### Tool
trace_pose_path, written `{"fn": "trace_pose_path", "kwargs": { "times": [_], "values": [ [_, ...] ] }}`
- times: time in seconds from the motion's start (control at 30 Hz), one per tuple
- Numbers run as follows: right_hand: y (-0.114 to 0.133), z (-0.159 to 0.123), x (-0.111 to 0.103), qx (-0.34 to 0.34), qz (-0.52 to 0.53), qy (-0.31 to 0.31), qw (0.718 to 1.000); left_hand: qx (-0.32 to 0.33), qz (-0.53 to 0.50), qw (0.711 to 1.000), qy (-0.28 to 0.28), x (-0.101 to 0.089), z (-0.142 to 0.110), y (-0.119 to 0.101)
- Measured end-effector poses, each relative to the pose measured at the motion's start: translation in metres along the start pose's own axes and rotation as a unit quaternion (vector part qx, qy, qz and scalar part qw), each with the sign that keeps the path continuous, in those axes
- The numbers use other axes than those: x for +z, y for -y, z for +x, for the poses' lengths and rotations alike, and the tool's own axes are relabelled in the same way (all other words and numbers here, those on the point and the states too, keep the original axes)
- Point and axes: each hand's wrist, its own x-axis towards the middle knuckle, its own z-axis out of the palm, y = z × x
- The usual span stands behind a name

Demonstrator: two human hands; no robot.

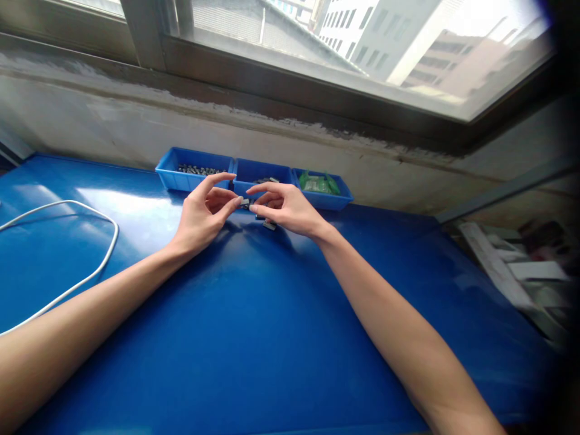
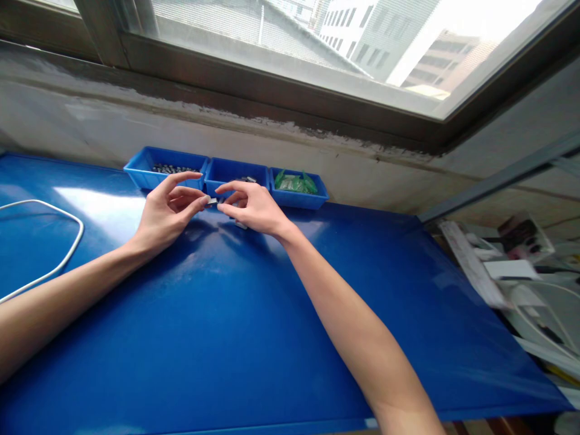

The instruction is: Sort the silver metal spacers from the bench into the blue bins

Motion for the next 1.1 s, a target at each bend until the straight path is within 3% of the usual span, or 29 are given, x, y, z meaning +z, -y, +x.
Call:
{"fn": "trace_pose_path", "kwargs": {
  "times": [0.13, 0.3, 0.37, 0.53, 0.63, 0.9, 1.1],
  "values": [
    [0.003, 0.0, 0.007, 0.037, 0.085, 0.021, 0.995, 0.012, 0.001, 1.0, 0.014, 0.0, -0.001, -0.002],
    [0.002, 0.002, 0.009, 0.038, 0.116, -0.013, 0.992, 0.006, 0.008, 1.0, 0.024, 0.001, -0.001, 0.0],
    [-0.001, 0.005, 0.007, 0.036, 0.106, -0.059, 0.992, 0.008, 0.029, 0.999, 0.022, 0.002, 0.0, -0.001],
    [-0.013, 0.009, -0.003, 0.016, 0.01, -0.245, 0.969, 0.067, 0.171, 0.982, 0.05, 0.004, 0.0, -0.004],
    [-0.017, 0.007, -0.007, 0.007, -0.106, -0.289, 0.952, 0.103, 0.23, 0.964, 0.081, 0.005, -0.001, -0.003],
    [-0.003, 0.001, -0.014, -0.029, -0.289, -0.233, 0.928, 0.151, 0.322, 0.917, 0.182, 0.007, -0.004, 0.008],
    [0.015, -0.008, -0.029, 0.074, -0.396, -0.067, 0.913, 0.157, 0.346, 0.896, 0.229, 0.007, -0.005, 0.009]
  ]
}}
